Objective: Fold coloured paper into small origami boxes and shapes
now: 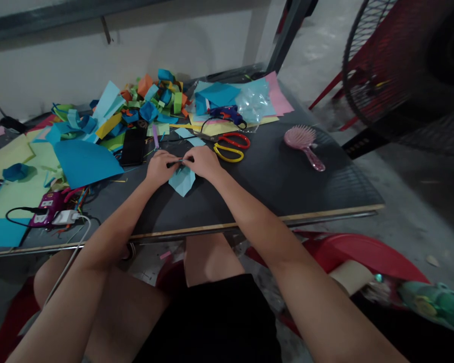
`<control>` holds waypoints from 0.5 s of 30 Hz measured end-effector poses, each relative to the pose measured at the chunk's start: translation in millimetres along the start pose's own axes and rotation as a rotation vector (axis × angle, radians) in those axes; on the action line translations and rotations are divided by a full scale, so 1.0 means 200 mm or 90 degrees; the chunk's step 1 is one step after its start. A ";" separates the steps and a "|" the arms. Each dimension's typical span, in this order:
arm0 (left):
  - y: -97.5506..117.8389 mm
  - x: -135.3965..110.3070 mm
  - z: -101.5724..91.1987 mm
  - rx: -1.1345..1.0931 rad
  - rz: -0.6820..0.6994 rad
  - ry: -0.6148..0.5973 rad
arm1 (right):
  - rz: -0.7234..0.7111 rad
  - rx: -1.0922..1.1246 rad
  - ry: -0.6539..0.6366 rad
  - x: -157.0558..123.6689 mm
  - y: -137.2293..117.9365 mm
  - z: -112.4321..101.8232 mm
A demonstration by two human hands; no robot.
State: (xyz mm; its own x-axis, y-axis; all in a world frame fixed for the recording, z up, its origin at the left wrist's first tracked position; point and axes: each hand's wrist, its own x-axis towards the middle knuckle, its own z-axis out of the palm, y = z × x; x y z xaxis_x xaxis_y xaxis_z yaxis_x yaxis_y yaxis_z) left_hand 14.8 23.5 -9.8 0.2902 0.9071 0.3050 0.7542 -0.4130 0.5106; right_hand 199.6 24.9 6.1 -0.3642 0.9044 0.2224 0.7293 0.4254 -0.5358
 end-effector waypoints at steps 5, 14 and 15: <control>-0.01 0.01 -0.01 -0.023 0.023 0.002 | -0.007 -0.007 0.000 0.01 0.01 0.01; -0.01 0.00 -0.01 0.009 -0.020 -0.011 | -0.022 -0.004 -0.009 0.01 0.01 -0.01; -0.01 0.00 -0.01 0.011 -0.020 -0.011 | -0.023 -0.004 -0.006 0.01 0.01 0.00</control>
State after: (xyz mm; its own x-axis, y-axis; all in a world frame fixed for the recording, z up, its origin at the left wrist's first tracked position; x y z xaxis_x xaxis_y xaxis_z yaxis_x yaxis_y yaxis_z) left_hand 12.9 24.6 -9.0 0.2761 0.9207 0.2758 0.7726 -0.3833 0.5062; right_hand 200.8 26.9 5.4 -0.3957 0.8883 0.2332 0.7197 0.4576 -0.5222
